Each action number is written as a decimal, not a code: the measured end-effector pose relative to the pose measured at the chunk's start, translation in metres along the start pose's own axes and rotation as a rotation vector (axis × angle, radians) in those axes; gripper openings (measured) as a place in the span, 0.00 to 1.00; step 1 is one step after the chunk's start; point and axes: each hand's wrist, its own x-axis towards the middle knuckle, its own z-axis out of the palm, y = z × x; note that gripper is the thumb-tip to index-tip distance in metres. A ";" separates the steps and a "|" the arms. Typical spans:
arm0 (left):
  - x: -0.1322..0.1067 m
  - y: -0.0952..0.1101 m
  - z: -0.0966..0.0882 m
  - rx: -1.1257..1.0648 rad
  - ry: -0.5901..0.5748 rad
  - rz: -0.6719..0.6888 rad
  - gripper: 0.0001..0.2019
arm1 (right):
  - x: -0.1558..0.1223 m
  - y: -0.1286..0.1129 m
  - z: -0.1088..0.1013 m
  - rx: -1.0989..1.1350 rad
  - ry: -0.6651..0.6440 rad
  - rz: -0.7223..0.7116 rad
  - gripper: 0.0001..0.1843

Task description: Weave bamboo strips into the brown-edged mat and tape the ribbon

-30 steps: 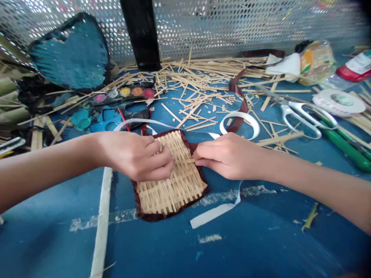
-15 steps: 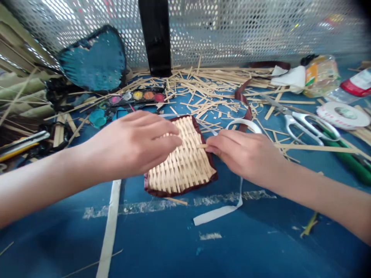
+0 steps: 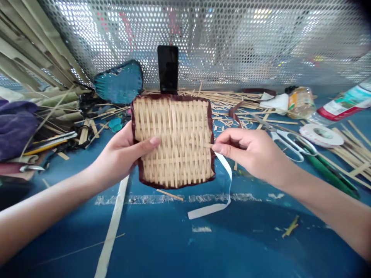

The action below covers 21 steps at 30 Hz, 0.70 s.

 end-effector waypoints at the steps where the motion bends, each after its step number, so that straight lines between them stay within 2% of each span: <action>1: -0.001 -0.002 0.000 0.002 -0.001 -0.006 0.22 | 0.000 -0.001 0.000 0.006 -0.020 0.016 0.14; 6: 0.001 -0.009 -0.005 0.008 -0.016 -0.042 0.22 | 0.004 0.004 0.003 -0.001 -0.086 0.065 0.14; 10: -0.003 -0.016 -0.006 0.016 -0.008 -0.053 0.21 | 0.004 0.009 0.011 -0.003 -0.083 0.081 0.13; 16: 0.002 -0.028 -0.006 0.086 -0.025 -0.064 0.25 | -0.005 0.002 0.015 -0.043 -0.061 0.042 0.12; 19: 0.013 -0.034 -0.013 0.293 -0.059 -0.020 0.26 | -0.003 0.004 0.020 -0.128 -0.050 0.032 0.12; 21: 0.019 -0.033 -0.019 0.574 -0.043 0.046 0.30 | 0.000 0.010 0.026 -0.165 -0.105 0.070 0.12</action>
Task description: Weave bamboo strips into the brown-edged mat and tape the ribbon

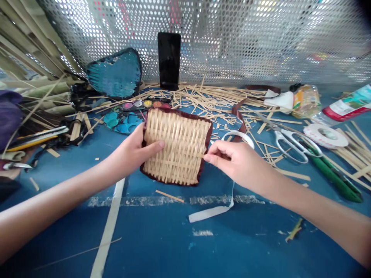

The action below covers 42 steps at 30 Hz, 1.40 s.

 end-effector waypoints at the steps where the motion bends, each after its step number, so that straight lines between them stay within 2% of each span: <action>1: 0.001 0.000 -0.003 0.181 0.033 0.045 0.32 | 0.001 0.003 0.004 -0.015 -0.035 0.017 0.13; 2: 0.001 0.002 -0.006 0.377 0.075 0.105 0.31 | 0.002 0.005 0.007 -0.038 -0.063 0.026 0.13; 4: -0.002 0.009 -0.010 0.720 0.099 0.253 0.23 | -0.001 0.008 0.016 -0.144 -0.063 -0.011 0.14; 6: -0.007 0.018 -0.007 0.876 -0.035 0.355 0.14 | -0.008 0.008 0.025 -0.338 0.025 -0.154 0.14; 8: -0.011 0.026 0.002 0.893 -0.234 0.348 0.14 | -0.017 0.005 0.034 -0.532 0.127 -0.343 0.14; 10: -0.012 0.032 0.012 0.921 -0.362 0.289 0.14 | -0.026 0.001 0.039 -0.653 0.177 -0.478 0.13; 16: -0.004 0.044 0.031 1.046 -0.460 0.154 0.10 | -0.035 -0.004 0.033 -0.814 0.092 -0.589 0.07; 20: 0.005 0.049 0.035 1.152 -0.529 0.206 0.08 | -0.036 -0.001 0.031 -0.854 0.148 -0.630 0.07; 23: 0.010 0.053 0.037 1.165 -0.582 0.168 0.09 | -0.038 0.000 0.032 -0.907 0.204 -0.635 0.07; 29: 0.012 0.058 0.041 1.164 -0.534 0.114 0.08 | -0.037 0.005 0.036 -0.864 0.182 -0.645 0.07; 35: 0.019 0.063 0.038 1.122 -0.656 0.027 0.08 | -0.037 0.006 0.038 -0.856 0.219 -0.682 0.09; 38: 0.023 0.063 0.035 1.032 -0.726 -0.011 0.07 | -0.038 0.005 0.038 -0.877 0.245 -0.696 0.11; 42: 0.023 0.054 0.032 0.981 -0.706 -0.034 0.06 | -0.038 0.004 0.037 -0.881 0.264 -0.703 0.12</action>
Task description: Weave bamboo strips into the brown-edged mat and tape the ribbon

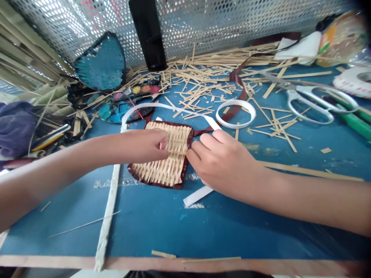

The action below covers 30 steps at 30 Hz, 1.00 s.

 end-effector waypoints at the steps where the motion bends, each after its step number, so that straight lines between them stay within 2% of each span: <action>1: 0.000 -0.002 0.002 0.001 0.015 -0.004 0.07 | 0.000 0.000 0.000 0.002 0.003 -0.001 0.12; 5: -0.001 -0.001 0.009 -0.001 0.079 0.005 0.07 | -0.001 0.001 0.000 0.021 -0.009 -0.002 0.12; 11: -0.005 0.023 0.011 0.195 0.163 -0.098 0.11 | -0.003 0.002 -0.001 0.017 -0.020 -0.007 0.10; 14: -0.007 0.032 0.016 0.301 0.213 -0.081 0.13 | -0.003 0.001 -0.001 0.007 -0.028 0.001 0.10; 17: -0.008 0.037 0.021 0.370 0.239 -0.003 0.14 | -0.003 -0.001 0.000 0.005 -0.032 0.004 0.10; 21: -0.009 0.039 0.017 0.371 0.193 0.067 0.14 | -0.004 0.000 0.004 0.026 -0.017 0.010 0.10; 24: -0.015 0.032 0.010 0.256 0.179 -0.006 0.11 | -0.004 0.005 0.006 0.061 -0.024 0.013 0.09; 26: -0.022 0.020 0.009 0.151 0.213 -0.036 0.11 | -0.003 0.009 0.008 0.094 -0.056 0.018 0.09; 27: -0.025 0.013 0.012 0.106 0.246 -0.013 0.11 | -0.002 0.011 0.009 0.118 -0.075 0.021 0.09; 30: -0.032 -0.008 0.027 0.041 0.423 0.171 0.19 | 0.002 0.017 0.012 0.233 -0.129 0.056 0.09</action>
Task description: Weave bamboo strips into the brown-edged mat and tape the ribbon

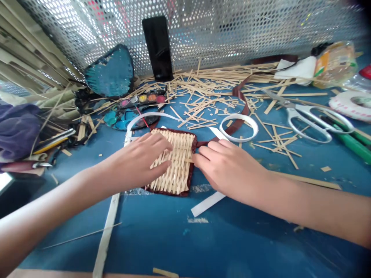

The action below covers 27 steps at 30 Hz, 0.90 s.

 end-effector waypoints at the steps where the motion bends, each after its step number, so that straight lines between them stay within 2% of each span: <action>1: -0.005 -0.005 0.006 0.005 0.049 0.051 0.24 | 0.002 0.002 0.000 0.065 -0.020 0.034 0.08; 3: -0.010 -0.015 0.018 0.010 0.110 0.086 0.36 | 0.005 0.006 -0.001 0.235 -0.069 0.153 0.07; 4: -0.011 -0.019 0.023 -0.009 0.147 0.056 0.40 | 0.007 0.009 -0.002 0.333 -0.090 0.223 0.07; 7: -0.008 -0.031 0.033 -0.235 0.366 -0.177 0.42 | 0.013 0.018 -0.007 0.598 -0.111 0.385 0.06; 9: -0.003 -0.036 0.033 -0.580 0.509 -0.350 0.41 | 0.016 0.024 -0.011 0.727 -0.123 0.443 0.06; 10: -0.002 -0.037 0.031 -0.795 0.524 -0.416 0.39 | 0.017 0.026 -0.012 0.777 -0.134 0.470 0.07; 12: 0.000 -0.035 0.027 -1.201 0.440 -0.499 0.33 | 0.019 0.028 -0.014 0.837 -0.140 0.521 0.08; 15: -0.002 -0.025 0.021 -1.549 0.286 -0.534 0.23 | 0.019 0.026 -0.014 0.859 -0.101 0.579 0.09; 17: -0.004 -0.016 0.020 -1.653 0.298 -0.553 0.20 | 0.018 0.022 -0.015 0.871 -0.098 0.618 0.10; 19: -0.006 -0.004 0.021 -1.721 0.358 -0.591 0.19 | 0.017 0.018 -0.016 0.900 -0.110 0.656 0.11; 24: -0.012 0.023 0.028 -1.811 0.572 -0.650 0.27 | 0.013 0.009 -0.020 0.868 -0.024 0.677 0.10; 27: -0.015 0.034 0.030 -1.874 0.622 -0.648 0.28 | 0.011 0.004 -0.023 0.769 -0.013 0.644 0.09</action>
